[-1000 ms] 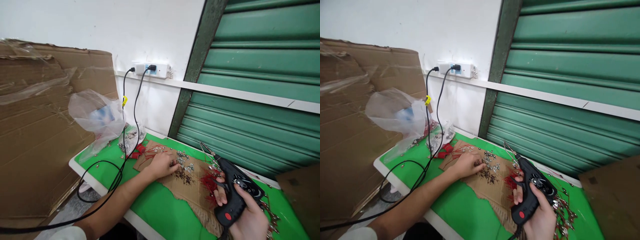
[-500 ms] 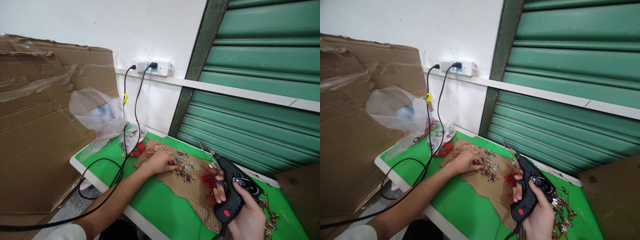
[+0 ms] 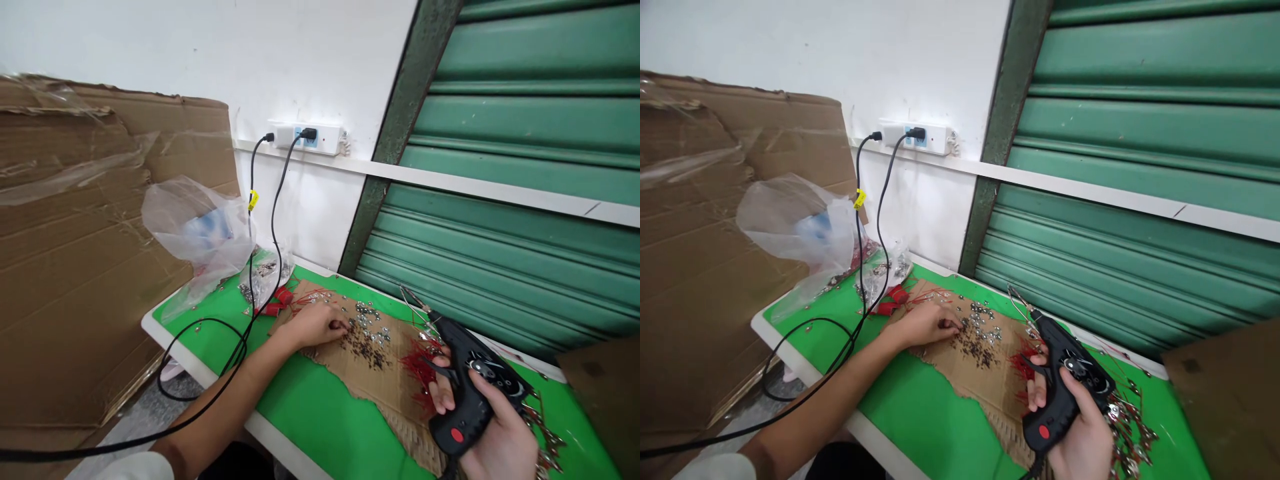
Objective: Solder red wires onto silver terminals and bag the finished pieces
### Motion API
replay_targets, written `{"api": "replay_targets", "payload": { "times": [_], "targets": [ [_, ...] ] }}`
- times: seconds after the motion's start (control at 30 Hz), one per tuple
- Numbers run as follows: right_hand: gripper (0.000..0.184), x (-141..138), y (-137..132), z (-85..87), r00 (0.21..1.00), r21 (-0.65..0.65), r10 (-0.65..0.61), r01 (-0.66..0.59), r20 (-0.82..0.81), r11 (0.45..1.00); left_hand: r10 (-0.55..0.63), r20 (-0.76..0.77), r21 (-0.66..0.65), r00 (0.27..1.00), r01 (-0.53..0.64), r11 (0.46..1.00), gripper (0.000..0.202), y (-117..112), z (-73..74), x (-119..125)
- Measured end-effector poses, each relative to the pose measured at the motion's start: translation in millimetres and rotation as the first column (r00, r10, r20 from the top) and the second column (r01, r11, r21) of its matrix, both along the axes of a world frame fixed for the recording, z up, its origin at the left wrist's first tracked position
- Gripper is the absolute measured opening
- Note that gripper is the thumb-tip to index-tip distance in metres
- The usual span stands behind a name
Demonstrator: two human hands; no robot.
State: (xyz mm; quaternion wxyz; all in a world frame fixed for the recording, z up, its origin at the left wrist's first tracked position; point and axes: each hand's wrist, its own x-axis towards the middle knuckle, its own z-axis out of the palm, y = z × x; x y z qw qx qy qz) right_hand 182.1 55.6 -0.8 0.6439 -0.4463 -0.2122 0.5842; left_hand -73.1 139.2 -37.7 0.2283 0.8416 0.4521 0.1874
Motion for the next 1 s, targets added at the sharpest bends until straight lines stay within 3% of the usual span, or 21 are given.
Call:
{"api": "replay_targets", "payload": {
  "times": [0.1, 0.2, 0.3, 0.5, 0.8, 0.93, 1.0],
  "targets": [
    [0.04, 1.2, -0.3, -1.2, 1.0, -0.01, -0.005, 0.005, -0.014, 1.0, 0.226, -0.034, 0.044, 0.973, -0.225, 0.973, 0.022, -5.6, 9.1, -9.2],
    [0.043, 1.5, -0.3, -1.2, 1.0, -0.012, -0.002, 0.002, -0.016, 1.0, 0.465, -0.168, 0.017, 0.869, -0.469, 0.883, 0.02, -13.3, 12.2, -16.9],
    [0.04, -0.2, -0.2, 0.1, 1.0, -0.013, 0.015, -0.015, -0.015, 1.0, 0.538, -0.273, -0.015, 0.797, -0.563, 0.826, 0.018, -17.2, 7.7, -21.7],
    [0.035, -5.3, 0.1, -1.4, 0.998, -0.013, 0.061, -0.062, -0.011, 0.998, 0.51, -0.284, -0.034, 0.812, -0.54, 0.841, 0.026, -13.2, -2.4, -23.0],
    [0.034, -2.5, 0.9, -13.5, 0.996, 0.008, 0.093, -0.093, 0.003, 0.996, 0.462, -0.376, 0.065, 0.803, -0.475, 0.878, 0.034, -13.6, -5.0, -19.6],
    [0.036, -3.8, 0.9, -11.6, 0.994, -0.017, 0.112, -0.112, -0.006, 0.994, 0.48, -0.253, 0.189, 0.84, -0.444, 0.876, 0.033, -17.5, -1.9, -17.0],
    [0.036, -5.6, 0.5, -9.0, 0.994, -0.024, 0.112, -0.113, -0.012, 0.993, 0.435, -0.168, 0.23, 0.885, -0.394, 0.89, 0.027, -19.8, -0.1, -16.4]
  ]
}}
